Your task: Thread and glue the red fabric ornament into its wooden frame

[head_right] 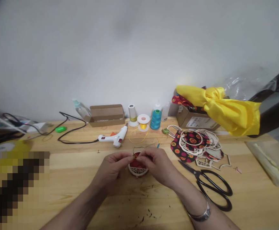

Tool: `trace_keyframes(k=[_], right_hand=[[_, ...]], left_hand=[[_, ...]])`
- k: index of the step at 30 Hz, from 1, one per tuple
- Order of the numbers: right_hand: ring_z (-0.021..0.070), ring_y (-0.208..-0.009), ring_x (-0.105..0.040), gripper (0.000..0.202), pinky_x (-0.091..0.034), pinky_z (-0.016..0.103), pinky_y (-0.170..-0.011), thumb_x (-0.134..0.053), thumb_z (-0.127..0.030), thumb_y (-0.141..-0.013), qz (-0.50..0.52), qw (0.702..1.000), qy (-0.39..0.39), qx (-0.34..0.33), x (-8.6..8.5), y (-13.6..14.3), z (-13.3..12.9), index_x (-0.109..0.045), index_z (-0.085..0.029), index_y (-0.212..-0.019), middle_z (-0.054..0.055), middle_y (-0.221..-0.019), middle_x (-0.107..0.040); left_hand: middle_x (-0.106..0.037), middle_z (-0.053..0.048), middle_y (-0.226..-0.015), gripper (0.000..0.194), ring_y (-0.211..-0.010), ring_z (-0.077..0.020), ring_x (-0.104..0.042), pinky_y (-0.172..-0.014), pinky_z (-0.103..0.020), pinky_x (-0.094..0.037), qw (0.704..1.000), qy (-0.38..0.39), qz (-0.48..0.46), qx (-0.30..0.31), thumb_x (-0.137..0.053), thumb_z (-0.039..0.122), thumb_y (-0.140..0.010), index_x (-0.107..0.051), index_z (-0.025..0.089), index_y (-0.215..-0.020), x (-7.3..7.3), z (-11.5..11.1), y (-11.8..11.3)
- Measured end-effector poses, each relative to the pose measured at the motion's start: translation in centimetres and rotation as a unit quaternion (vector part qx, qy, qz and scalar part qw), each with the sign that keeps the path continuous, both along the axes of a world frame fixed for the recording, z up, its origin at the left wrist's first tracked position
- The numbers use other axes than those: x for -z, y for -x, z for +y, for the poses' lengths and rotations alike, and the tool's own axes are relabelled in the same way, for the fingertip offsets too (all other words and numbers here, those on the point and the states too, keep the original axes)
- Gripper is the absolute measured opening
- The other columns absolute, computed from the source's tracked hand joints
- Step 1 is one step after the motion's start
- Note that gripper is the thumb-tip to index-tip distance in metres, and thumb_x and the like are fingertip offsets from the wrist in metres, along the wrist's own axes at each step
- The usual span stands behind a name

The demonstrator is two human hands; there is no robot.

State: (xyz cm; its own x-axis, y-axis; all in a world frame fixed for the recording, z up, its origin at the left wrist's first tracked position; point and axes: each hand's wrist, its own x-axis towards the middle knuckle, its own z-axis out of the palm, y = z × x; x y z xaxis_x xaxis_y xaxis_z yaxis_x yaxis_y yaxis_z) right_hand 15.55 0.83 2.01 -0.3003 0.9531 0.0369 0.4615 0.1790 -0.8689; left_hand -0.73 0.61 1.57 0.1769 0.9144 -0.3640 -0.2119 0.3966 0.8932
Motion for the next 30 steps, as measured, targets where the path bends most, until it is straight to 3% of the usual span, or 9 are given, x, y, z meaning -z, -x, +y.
trace_keyframes(k=[5, 10, 14, 17, 20, 23, 25, 28, 30], right_hand=[[0.0106, -0.057, -0.050, 0.015, -0.037, 0.022, -0.054, -0.050, -0.022, -0.082, -0.062, 0.983, -0.168, 0.035, 0.1, 0.4, -1.0, -0.059, -0.016, -0.071, 0.001, -0.062, -0.058], [0.0133, -0.057, -0.048, 0.016, -0.031, 0.027, -0.052, -0.045, -0.016, -0.083, -0.210, 0.903, -0.373, -0.034, 1.4, 1.5, -2.4, -0.058, -0.016, -0.073, 0.003, -0.062, -0.056], [0.0147, -0.056, -0.046, 0.020, -0.029, 0.029, -0.050, -0.040, -0.011, -0.084, -0.309, 0.846, -0.424, -0.092, 2.4, 2.2, -2.7, -0.057, -0.016, -0.073, 0.004, -0.061, -0.054], [0.0150, -0.057, -0.046, 0.021, -0.030, 0.029, -0.049, -0.039, -0.009, -0.083, -0.305, 0.841, -0.432, -0.116, 2.3, 2.1, -2.7, -0.057, -0.015, -0.074, 0.004, -0.062, -0.054], [0.0155, -0.062, -0.049, 0.017, -0.035, 0.028, -0.053, -0.044, -0.016, -0.082, -0.208, 0.893, -0.385, -0.108, 1.6, 1.7, -2.4, -0.057, -0.015, -0.071, 0.005, -0.066, -0.056], [0.0168, -0.075, -0.053, 0.014, -0.041, 0.031, -0.069, -0.047, -0.020, -0.081, -0.045, 0.960, -0.275, 0.000, 0.8, 1.4, -1.7, -0.059, -0.016, -0.074, 0.006, -0.076, -0.060], [0.0167, -0.079, -0.055, 0.013, -0.043, 0.032, -0.073, -0.050, -0.023, -0.081, 0.062, 0.985, -0.147, 0.073, 0.7, 1.3, -1.1, -0.060, -0.017, -0.076, 0.006, -0.081, -0.062], [0.0154, -0.070, -0.058, 0.018, -0.047, 0.030, -0.066, -0.059, -0.033, -0.073, 0.204, 0.970, 0.087, 0.094, 1.0, 1.5, -0.5, -0.060, -0.016, -0.080, 0.004, -0.077, -0.064], [0.0137, -0.064, -0.058, 0.023, -0.047, 0.027, -0.061, -0.065, -0.035, -0.067, 0.260, 0.946, 0.168, 0.093, 1.2, 1.8, -0.4, -0.059, -0.015, -0.079, 0.003, -0.072, -0.063]], left_hand=[[-0.067, 0.000, -0.057, 0.011, -0.053, -0.0110, -0.057, -0.055, -0.021, -0.044, 0.999, 0.016, -0.010, -0.039, -0.072, 0.024, -0.058, -0.069, 0.015, -0.065, 0.2, 0.1, -0.2], [-0.065, 0.001, -0.056, 0.012, -0.047, -0.0063, -0.052, -0.045, -0.016, -0.037, 0.997, 0.039, -0.018, -0.071, -0.071, 0.023, -0.060, -0.067, 0.014, -0.068, 0.6, 0.2, -0.3], [-0.064, 0.000, -0.055, 0.012, -0.035, -0.0023, -0.041, -0.035, -0.014, -0.025, 0.993, 0.070, -0.083, -0.050, -0.069, 0.021, -0.063, -0.063, 0.013, -0.069, 0.7, 0.1, -0.3], [-0.057, 0.003, -0.049, 0.012, -0.034, -0.0009, -0.036, -0.033, -0.013, -0.019, 0.987, 0.087, -0.132, -0.029, -0.068, 0.022, -0.064, -0.060, 0.013, -0.067, 0.9, 0.0, -0.3], [-0.044, 0.008, -0.041, 0.013, -0.032, -0.0002, -0.030, -0.033, -0.013, -0.014, 0.987, 0.085, -0.133, -0.024, -0.069, 0.022, -0.064, -0.061, 0.013, -0.067, 1.2, 0.1, -0.2], [-0.044, 0.008, -0.040, 0.014, -0.033, -0.0007, -0.030, -0.033, -0.014, -0.014, 0.992, 0.071, -0.103, -0.031, -0.069, 0.023, -0.063, -0.064, 0.012, -0.069, 1.2, 0.1, -0.2], [-0.051, 0.005, -0.042, 0.015, -0.032, -0.0009, -0.031, -0.032, -0.015, -0.015, 0.994, 0.072, -0.070, -0.039, -0.070, 0.024, -0.061, -0.066, 0.013, -0.069, 1.0, 0.0, -0.4], [-0.058, 0.003, -0.046, 0.013, -0.032, -0.0012, -0.033, -0.033, -0.016, -0.020, 0.996, 0.072, -0.034, -0.036, -0.070, 0.023, -0.060, -0.068, 0.013, -0.067, 0.6, -0.3, -0.6], [-0.061, 0.001, -0.049, 0.011, -0.036, -0.0033, -0.041, -0.037, -0.016, -0.028, 0.997, 0.063, -0.030, -0.021, -0.070, 0.022, -0.060, -0.069, 0.012, -0.066, 0.4, -0.4, -0.8]])
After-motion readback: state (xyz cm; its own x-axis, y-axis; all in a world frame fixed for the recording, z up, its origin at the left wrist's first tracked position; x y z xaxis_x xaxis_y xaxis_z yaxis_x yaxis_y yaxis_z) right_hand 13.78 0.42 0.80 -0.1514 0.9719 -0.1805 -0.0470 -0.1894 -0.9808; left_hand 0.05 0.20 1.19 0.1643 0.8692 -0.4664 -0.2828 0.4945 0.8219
